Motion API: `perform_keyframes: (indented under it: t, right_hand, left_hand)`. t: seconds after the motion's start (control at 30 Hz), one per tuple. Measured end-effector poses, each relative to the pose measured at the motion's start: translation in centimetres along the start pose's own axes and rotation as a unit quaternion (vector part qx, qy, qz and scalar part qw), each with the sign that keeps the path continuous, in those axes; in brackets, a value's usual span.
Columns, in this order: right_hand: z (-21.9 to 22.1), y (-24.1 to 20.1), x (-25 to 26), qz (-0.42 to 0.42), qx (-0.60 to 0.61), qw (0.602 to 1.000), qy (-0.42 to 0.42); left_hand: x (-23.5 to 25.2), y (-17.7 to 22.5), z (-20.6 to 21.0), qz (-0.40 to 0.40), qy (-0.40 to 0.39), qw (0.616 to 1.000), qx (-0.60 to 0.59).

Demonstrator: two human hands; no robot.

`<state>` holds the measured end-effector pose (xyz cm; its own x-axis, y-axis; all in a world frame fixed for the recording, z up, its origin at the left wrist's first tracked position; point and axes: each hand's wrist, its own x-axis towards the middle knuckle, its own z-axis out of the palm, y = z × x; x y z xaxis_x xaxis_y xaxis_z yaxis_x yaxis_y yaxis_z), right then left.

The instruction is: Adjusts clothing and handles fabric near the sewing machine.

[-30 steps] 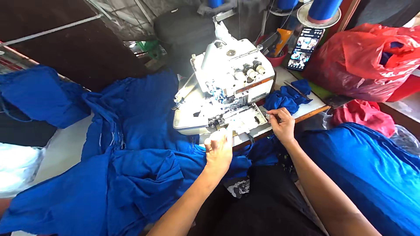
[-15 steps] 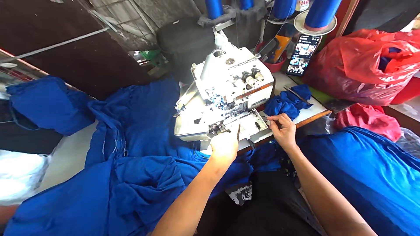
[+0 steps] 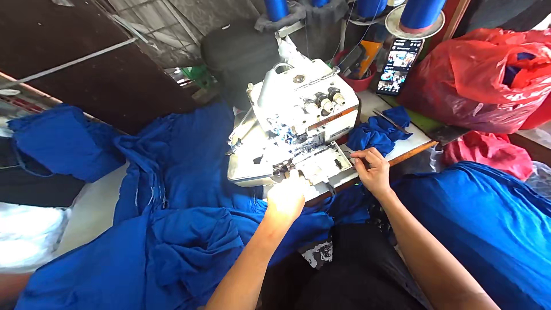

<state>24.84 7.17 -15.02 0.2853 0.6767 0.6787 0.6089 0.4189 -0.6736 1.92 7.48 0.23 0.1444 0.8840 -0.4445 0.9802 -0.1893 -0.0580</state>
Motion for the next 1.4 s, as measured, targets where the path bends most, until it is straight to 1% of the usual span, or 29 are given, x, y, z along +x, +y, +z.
perform_keyframes:
  t: [0.07,0.13,0.2,0.27,0.33,0.43,0.5,0.53,0.57,0.6,0.63,0.67,0.7,0.73,0.77,0.8,0.83,0.87,0.9,0.97,1.0,1.03,1.07,1.1,1.17,1.23,1.27,1.33,1.4]
  right_hand:
    - [0.0,0.0,0.0,-0.005,0.001,1.000,0.000]
    - [0.0,0.1,-0.1,-0.006,-0.005,1.000,0.000]
    - [0.2,0.0,-0.1,-0.006,-0.007,1.000,0.001]
    - [0.2,0.0,-0.1,-0.005,-0.008,1.000,-0.001]
    - [0.1,0.0,-0.1,-0.004,-0.010,1.000,-0.002]
    - [0.0,0.0,-0.1,-0.001,-0.006,1.000,-0.001]
    - [0.0,0.1,-0.1,-0.001,-0.001,1.000,0.000]
    - [-0.1,0.1,0.0,0.000,0.003,1.000,0.000]
    - [-0.1,0.0,0.0,0.003,0.007,1.000,0.002]
    - [-0.1,-0.1,0.1,0.009,0.013,1.000,0.001]
    - [-0.2,-0.1,0.2,0.017,0.024,1.000,-0.002]
    - [-0.3,-0.2,0.3,0.024,0.037,0.999,-0.007]
    - [-0.4,-0.2,0.3,0.032,0.052,0.998,-0.011]
    - [-0.6,-0.3,0.4,0.041,0.069,0.997,-0.013]
    - [-0.8,-0.4,0.5,0.049,0.091,0.995,-0.012]
    - [-0.9,-0.5,0.6,0.057,0.116,0.992,-0.003]
    - [-1.1,-0.6,0.7,0.064,0.143,0.988,0.009]
    - [-1.3,-0.6,0.8,0.066,0.169,0.983,0.024]
    - [-1.5,-0.7,1.0,0.065,0.191,0.979,0.040]
    - [-2.0,-0.7,1.8,0.046,0.208,0.975,0.062]
    - [-2.4,-0.8,2.4,0.035,0.205,0.976,0.068]
    - [-2.7,-0.9,3.2,0.028,0.197,0.978,0.068]
    - [-3.1,-0.9,4.2,0.028,0.186,0.980,0.066]
    - [-3.3,-1.0,5.2,0.039,0.173,0.982,0.063]
    - [-3.6,-1.2,7.7,0.096,0.155,0.982,0.052]
    - [-3.1,-1.2,10.7,0.170,0.154,0.972,0.047]
    - [-2.6,-1.0,12.2,0.207,0.162,0.964,0.048]
    - [-1.4,-0.5,14.9,0.284,0.184,0.940,0.044]
    - [-0.4,0.2,17.0,0.348,0.209,0.913,0.030]
  left_hand:
    - [-0.2,-0.9,0.4,-0.014,0.021,1.000,-0.015]
    - [0.2,-2.2,1.3,0.005,0.038,0.996,-0.079]
    - [1.0,-3.8,2.9,0.057,0.100,0.977,-0.178]
    - [2.1,-4.7,4.9,0.105,0.212,0.943,-0.235]
    - [3.0,-4.7,6.1,0.118,0.308,0.913,-0.239]
    - [3.3,-3.9,6.6,0.095,0.379,0.895,-0.214]
    - [3.5,-3.4,7.0,0.095,0.428,0.881,-0.179]
    - [3.5,-3.1,7.0,0.094,0.433,0.882,-0.163]
    - [3.2,-3.0,6.8,0.092,0.410,0.895,-0.152]
    - [2.7,-2.9,6.5,0.090,0.366,0.916,-0.140]
    - [1.9,-2.8,5.7,0.073,0.283,0.947,-0.134]
    - [1.2,-2.8,5.0,0.056,0.209,0.970,-0.114]
    - [0.6,-2.9,4.5,0.048,0.168,0.979,-0.106]
    - [0.1,-3.2,4.4,0.053,0.167,0.978,-0.111]
    - [-0.6,-3.5,4.0,0.046,0.149,0.980,-0.123]
    - [-1.1,-3.9,3.6,0.047,0.155,0.979,-0.127]
    - [-1.7,-4.5,3.6,0.068,0.184,0.971,-0.133]
    - [-1.7,-5.8,4.3,0.116,0.229,0.957,-0.136]
    - [-1.8,-7.1,4.6,0.166,0.220,0.950,-0.150]
    - [-3.2,-9.8,3.5,0.237,0.086,0.950,-0.182]
    - [-3.9,-11.2,2.7,0.251,0.044,0.946,-0.201]
    - [-4.4,-12.7,1.9,0.260,0.047,0.940,-0.217]
    - [-4.8,-14.3,1.0,0.270,0.100,0.931,-0.225]
    - [-4.8,-15.7,-0.2,0.269,0.169,0.921,-0.225]
    - [-3.6,-18.3,-2.8,0.226,0.297,0.900,-0.224]
    - [-1.3,-19.7,-5.0,0.183,0.377,0.878,-0.231]
    - [0.0,-19.8,-5.8,0.175,0.394,0.872,-0.231]
    - [2.8,-19.3,-6.8,0.206,0.409,0.862,-0.216]
    - [5.9,-18.6,-7.4,0.244,0.384,0.869,-0.195]
